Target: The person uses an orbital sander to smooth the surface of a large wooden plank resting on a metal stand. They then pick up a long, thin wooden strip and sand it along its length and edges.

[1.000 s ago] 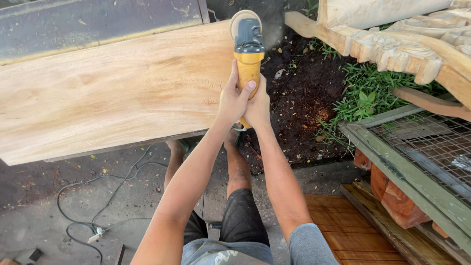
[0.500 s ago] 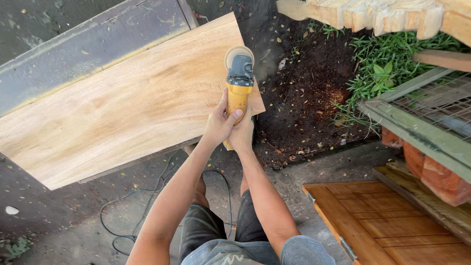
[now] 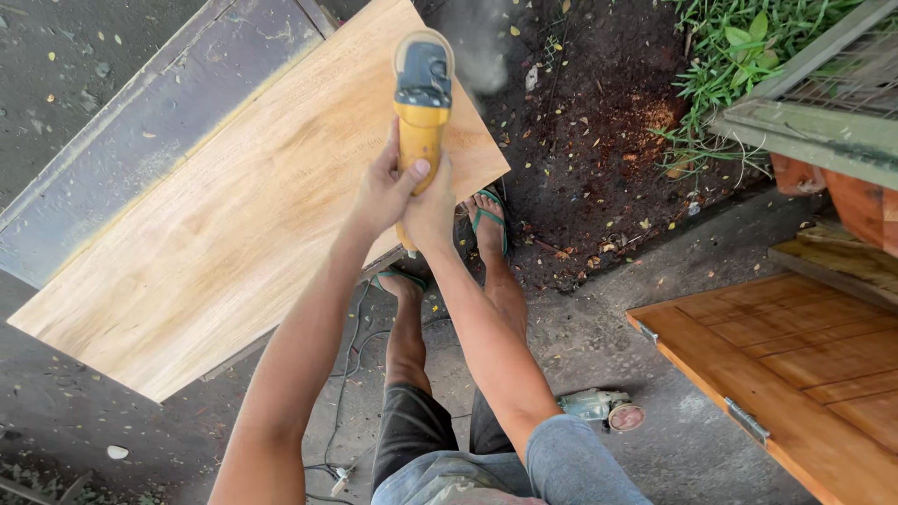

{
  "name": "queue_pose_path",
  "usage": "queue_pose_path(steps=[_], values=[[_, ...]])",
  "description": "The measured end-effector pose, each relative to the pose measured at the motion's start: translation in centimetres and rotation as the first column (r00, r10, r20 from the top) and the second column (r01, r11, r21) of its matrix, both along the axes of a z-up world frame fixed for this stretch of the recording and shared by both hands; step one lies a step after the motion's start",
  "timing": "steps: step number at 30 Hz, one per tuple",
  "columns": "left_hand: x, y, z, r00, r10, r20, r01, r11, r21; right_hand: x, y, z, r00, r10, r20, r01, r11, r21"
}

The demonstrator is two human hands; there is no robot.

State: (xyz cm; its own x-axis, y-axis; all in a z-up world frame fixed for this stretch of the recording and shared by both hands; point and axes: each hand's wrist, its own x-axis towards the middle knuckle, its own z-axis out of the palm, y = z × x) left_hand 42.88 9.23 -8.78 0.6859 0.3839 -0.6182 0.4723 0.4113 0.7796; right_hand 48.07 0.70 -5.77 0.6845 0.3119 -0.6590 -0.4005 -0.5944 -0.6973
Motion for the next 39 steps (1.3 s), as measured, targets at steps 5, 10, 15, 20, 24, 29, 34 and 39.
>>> queue_pose_path(steps=[5,10,15,20,24,29,34,39], values=[[-1.7,-5.1,0.0,0.990,-0.128,0.065,0.126,0.991,0.037,-2.8,-5.1,0.5,0.990,-0.113,0.086,0.107,0.991,0.075],[-0.6,-2.6,0.1,0.999,-0.018,0.047,0.020,0.999,-0.041,-0.8,-2.5,-0.1,0.989,-0.049,0.138,0.027,0.987,0.157],[0.0,1.1,0.0,1.000,0.010,0.006,-0.010,0.999,-0.031,0.3,0.8,0.0,0.999,0.035,0.012,-0.035,0.999,0.001],[-1.1,-1.2,1.0,0.990,-0.143,-0.018,0.144,0.987,0.066,-1.5,-1.8,1.3,0.994,-0.086,-0.072,0.083,0.996,-0.045],[-2.1,-5.2,2.1,0.959,-0.253,-0.131,0.259,0.965,0.035,-2.9,-5.2,2.4,0.985,-0.163,-0.048,0.161,0.986,-0.049],[-1.6,-4.2,1.1,0.993,-0.061,0.100,0.071,0.992,-0.105,-2.7,-4.3,1.8,0.993,-0.111,0.049,0.112,0.993,-0.021],[-1.9,-1.8,-0.9,0.991,-0.111,-0.079,0.108,0.993,-0.047,-2.4,-2.6,-0.7,0.998,-0.070,-0.003,0.070,0.998,0.000],[-3.3,-6.6,1.0,0.990,-0.139,0.021,0.141,0.984,-0.111,-4.6,-6.7,1.7,0.981,-0.190,-0.025,0.189,0.981,-0.037]])
